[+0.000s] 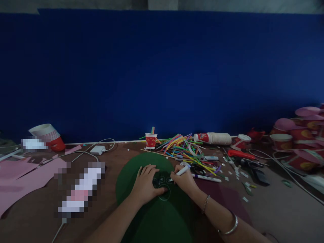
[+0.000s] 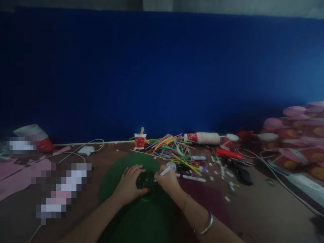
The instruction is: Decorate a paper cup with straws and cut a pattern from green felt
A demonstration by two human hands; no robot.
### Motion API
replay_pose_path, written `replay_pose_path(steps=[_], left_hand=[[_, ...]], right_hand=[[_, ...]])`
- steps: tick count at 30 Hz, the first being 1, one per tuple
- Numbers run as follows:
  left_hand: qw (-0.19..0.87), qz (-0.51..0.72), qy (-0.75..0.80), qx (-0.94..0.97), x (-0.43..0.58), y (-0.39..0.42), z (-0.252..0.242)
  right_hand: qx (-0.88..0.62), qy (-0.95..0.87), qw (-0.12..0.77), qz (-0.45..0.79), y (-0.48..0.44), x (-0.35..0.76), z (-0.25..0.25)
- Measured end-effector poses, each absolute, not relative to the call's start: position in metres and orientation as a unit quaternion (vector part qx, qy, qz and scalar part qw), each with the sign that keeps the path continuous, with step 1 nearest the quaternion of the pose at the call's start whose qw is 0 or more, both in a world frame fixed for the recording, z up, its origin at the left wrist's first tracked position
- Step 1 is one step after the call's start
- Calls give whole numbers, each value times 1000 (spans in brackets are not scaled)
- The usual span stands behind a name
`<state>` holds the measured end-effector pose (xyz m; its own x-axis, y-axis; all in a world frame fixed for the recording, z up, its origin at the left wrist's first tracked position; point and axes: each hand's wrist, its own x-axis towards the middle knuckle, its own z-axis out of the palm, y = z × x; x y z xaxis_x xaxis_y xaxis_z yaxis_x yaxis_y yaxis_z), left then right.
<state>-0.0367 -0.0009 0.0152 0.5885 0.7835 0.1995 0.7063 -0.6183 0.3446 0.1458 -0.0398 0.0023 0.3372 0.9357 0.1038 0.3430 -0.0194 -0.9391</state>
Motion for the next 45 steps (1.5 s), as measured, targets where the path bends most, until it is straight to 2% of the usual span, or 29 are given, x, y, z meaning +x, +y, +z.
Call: replay_pose_path(steps=[45], left_hand=[[122, 164, 428, 881, -35, -4, 20]], right_hand=[[-658, -509, 478, 282, -37, 148, -4]])
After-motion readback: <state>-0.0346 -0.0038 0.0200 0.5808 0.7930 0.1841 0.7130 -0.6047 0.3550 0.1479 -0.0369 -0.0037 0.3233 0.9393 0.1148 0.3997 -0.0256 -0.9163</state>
